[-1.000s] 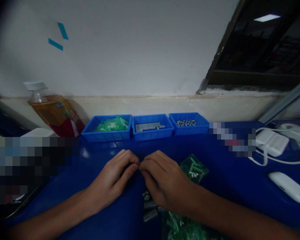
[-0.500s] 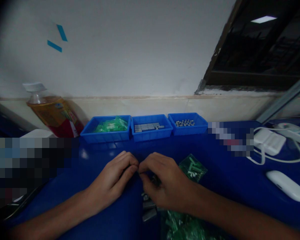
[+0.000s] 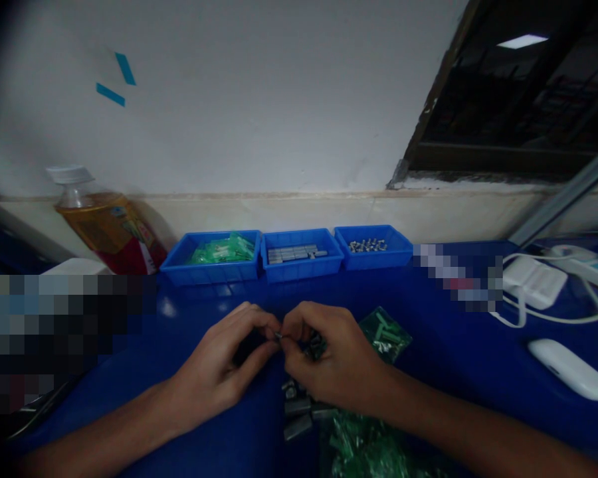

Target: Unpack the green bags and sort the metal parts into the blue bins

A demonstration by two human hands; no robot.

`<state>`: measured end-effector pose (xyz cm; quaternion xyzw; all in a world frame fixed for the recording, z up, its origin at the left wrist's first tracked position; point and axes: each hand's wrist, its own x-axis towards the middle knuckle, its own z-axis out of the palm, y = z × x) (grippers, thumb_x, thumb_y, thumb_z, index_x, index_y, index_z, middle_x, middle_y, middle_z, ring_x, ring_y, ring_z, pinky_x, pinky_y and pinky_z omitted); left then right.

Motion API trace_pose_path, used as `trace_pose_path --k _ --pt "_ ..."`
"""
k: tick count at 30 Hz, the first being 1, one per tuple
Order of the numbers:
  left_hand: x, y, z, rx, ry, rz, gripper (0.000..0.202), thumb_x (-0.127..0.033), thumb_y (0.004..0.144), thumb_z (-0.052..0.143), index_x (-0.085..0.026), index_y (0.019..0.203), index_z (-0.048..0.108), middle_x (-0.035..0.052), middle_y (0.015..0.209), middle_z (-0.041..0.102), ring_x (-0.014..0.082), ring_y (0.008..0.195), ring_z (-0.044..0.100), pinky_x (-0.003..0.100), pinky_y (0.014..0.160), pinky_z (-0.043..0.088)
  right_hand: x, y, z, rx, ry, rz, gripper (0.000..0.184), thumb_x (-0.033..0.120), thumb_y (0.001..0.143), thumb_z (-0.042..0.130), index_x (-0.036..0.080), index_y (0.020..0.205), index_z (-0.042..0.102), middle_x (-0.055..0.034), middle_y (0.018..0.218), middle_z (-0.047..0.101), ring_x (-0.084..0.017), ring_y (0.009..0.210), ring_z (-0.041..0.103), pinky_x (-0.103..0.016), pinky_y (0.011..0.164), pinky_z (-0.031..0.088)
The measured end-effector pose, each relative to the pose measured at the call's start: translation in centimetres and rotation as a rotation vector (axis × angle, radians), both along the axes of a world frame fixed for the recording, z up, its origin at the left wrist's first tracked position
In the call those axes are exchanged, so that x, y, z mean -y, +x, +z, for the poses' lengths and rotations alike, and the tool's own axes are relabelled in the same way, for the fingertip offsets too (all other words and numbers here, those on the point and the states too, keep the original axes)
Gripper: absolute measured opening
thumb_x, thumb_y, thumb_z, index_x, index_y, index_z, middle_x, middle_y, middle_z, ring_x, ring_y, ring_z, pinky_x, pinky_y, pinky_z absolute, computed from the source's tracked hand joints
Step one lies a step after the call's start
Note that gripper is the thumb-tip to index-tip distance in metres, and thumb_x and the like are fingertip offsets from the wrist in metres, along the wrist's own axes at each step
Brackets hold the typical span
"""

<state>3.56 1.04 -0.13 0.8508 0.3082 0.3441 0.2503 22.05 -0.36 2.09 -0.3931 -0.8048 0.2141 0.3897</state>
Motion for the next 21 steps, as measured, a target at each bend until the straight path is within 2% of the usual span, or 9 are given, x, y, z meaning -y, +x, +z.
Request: trace_pose_path --k 4,6,10,15,18,21 --pt "-0.2 0.1 0.1 -0.012 0.0 0.031 0.008 -0.014 0.091 0.044 -0.019 0.091 0.05 0.001 0.082 0.056 0.0153 0.078 0.052 0.029 0.071 0.04 0.0 0.1 -0.1 -0.001 0.021 0.021 0.009 0.01 0.078 0.053 0.018 0.074 0.054 0.004 0.062 0.055 -0.007 0.055 0.051 -0.019 0.052 0.041" --pt "-0.2 0.1 0.1 -0.015 -0.002 0.045 0.009 -0.016 0.092 0.043 -0.019 0.091 0.051 0.0014 0.082 0.057 0.0155 0.077 0.052 0.029 0.071 0.04 0.0 0.2 -0.2 0.033 0.112 0.035 0.007 0.011 0.08 0.054 0.018 0.082 0.054 0.002 0.069 0.059 -0.009 0.061 0.054 -0.02 0.057 0.043" --pt "-0.2 0.0 0.2 -0.015 0.006 0.051 0.014 -0.018 0.094 0.039 -0.018 0.088 0.052 0.0016 0.079 0.057 0.0155 0.075 0.052 0.028 0.069 0.039 -0.1 0.6 -0.6 0.155 0.303 0.087 0.016 0.011 0.083 0.053 0.018 0.098 0.052 -0.0034 0.083 0.062 -0.013 0.074 0.055 -0.026 0.066 0.046" --pt "-0.2 0.0 0.2 -0.041 -0.031 0.024 0.02 -0.021 0.095 0.036 -0.018 0.085 0.054 0.0022 0.078 0.058 0.0162 0.075 0.052 0.03 0.07 0.038 0.0 0.7 -0.6 0.273 0.397 0.101 0.013 0.012 0.084 0.051 0.016 0.097 0.052 -0.0051 0.081 0.061 -0.015 0.074 0.054 -0.029 0.066 0.044" --pt "0.0 0.1 0.4 -0.1 -0.068 -0.006 0.019 -0.022 0.094 0.039 -0.019 0.087 0.055 0.0017 0.081 0.06 0.0168 0.077 0.052 0.032 0.073 0.037 -1.2 1.5 0.0 0.337 0.458 0.013 0.009 0.015 0.082 0.053 0.017 0.091 0.053 -0.0036 0.078 0.062 -0.016 0.071 0.055 -0.031 0.064 0.042" --pt "0.2 0.2 0.8 -0.216 -0.057 -0.061 0.01 -0.024 0.087 0.053 -0.021 0.094 0.058 0.0019 0.09 0.062 0.0194 0.085 0.053 0.035 0.078 0.035 -4.0 4.0 0.6 0.355 0.516 -0.182 0.004 0.021 0.081 0.053 0.018 0.083 0.055 -0.0038 0.076 0.063 -0.017 0.072 0.057 -0.033 0.068 0.043"
